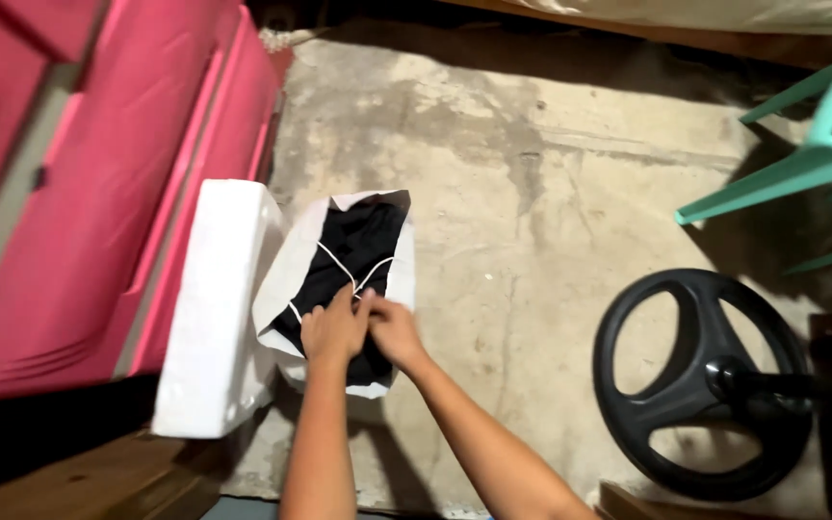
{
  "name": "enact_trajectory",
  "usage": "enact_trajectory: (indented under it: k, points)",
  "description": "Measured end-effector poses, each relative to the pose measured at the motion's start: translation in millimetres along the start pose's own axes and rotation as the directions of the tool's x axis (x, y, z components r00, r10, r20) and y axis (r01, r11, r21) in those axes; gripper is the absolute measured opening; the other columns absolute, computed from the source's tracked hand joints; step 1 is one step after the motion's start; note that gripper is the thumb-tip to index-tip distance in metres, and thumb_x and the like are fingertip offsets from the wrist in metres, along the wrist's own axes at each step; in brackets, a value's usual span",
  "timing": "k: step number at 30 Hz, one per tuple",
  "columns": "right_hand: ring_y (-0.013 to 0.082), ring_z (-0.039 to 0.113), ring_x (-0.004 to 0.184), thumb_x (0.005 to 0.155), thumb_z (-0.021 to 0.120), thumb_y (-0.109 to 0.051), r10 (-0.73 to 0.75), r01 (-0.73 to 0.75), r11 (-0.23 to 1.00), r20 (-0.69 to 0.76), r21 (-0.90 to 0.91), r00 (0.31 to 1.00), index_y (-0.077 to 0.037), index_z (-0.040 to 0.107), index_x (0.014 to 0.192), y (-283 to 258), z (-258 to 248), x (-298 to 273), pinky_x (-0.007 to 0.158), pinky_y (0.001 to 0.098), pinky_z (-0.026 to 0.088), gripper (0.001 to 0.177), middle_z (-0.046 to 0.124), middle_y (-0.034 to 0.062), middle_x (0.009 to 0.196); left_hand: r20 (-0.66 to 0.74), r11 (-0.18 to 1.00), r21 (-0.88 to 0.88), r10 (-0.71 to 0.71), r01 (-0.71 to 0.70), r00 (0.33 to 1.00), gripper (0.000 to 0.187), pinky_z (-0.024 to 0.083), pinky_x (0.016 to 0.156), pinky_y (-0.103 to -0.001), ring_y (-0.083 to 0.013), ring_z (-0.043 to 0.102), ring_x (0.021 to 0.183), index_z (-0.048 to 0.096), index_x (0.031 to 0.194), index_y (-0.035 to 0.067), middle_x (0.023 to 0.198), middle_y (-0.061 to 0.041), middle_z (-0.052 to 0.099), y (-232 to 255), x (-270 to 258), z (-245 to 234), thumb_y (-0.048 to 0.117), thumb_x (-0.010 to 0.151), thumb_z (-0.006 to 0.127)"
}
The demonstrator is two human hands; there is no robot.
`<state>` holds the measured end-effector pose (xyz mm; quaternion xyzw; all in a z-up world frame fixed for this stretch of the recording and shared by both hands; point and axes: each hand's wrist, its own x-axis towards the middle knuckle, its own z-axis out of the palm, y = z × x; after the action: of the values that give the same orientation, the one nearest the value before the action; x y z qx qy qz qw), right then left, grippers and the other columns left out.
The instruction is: Moving and organizing various personal items including a fan, clothes, and pillows around a bedroom.
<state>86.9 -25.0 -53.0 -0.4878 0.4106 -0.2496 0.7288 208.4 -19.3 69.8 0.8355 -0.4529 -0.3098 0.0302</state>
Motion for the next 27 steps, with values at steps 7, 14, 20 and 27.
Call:
enact_trajectory:
  k: [7, 14, 20, 27]
  points:
    - [0.0331, 0.058, 0.111, 0.083, 0.072, -0.007, -0.632, 0.111, 0.61, -0.398, -0.785, 0.665, -0.01, 0.066, 0.118, -67.2, -11.9, -21.9, 0.099, 0.0448, 0.045, 0.036, 0.064, 0.0124, 0.116, -0.171, 0.979, 0.17, 0.144, -0.115, 0.975, 0.083, 0.042, 0.093, -0.044, -0.0338, 0.058, 0.111, 0.042, 0.151, 0.022, 0.155, 0.006, 0.049, -75.6, 17.8, 27.8, 0.051, 0.079, 0.069]
    - [0.0384, 0.041, 0.141, 0.069, 0.072, -0.01, -0.492, 0.62, -0.113, 0.585, -0.777, 0.644, -0.018, 0.061, 0.144, -155.0, 24.0, 32.9, 0.114, 0.0566, 0.029, 0.075, 0.052, 0.0135, 0.153, -0.225, 0.906, -0.41, 0.017, -0.11, 0.974, 0.033, 0.05, 0.087, -0.05, -0.0399, 0.064, 0.095, 0.079, 0.099, 0.02, 0.092, -0.013, 0.073, -75.7, 25.5, 15.8, 0.048, 0.086, 0.069]
    - [0.0331, 0.052, 0.138, 0.07, 0.074, -0.018, -0.229, 0.737, -0.005, 0.718, -0.676, 0.657, -0.01, 0.075, 0.087, -179.0, 30.9, 51.2, 0.119, 0.0528, 0.034, 0.019, 0.073, 0.0056, 0.12, -0.522, 0.969, -0.124, 0.121, -0.216, 0.844, 0.032, 0.048, 0.101, -0.049, -0.0351, 0.065, 0.099, 0.078, 0.091, 0.015, 0.087, -0.015, 0.073, -40.6, -29.9, -48.0, 0.044, 0.093, 0.066]
    - [0.034, 0.073, 0.071, 0.059, 0.065, -0.015, 0.192, 0.476, 0.332, 0.553, -0.814, 0.811, -0.01, 0.076, 0.078, -202.5, 27.9, 16.4, 0.066, 0.0424, 0.058, 0.022, 0.071, 0.0181, 0.073, -0.828, 0.948, -0.102, 0.087, -0.302, 0.554, 0.058, 0.033, 0.118, -0.057, -0.0431, 0.051, 0.131, 0.053, 0.149, 0.015, 0.152, -0.014, 0.052, -94.9, -54.5, -52.9, 0.04, 0.099, 0.067]
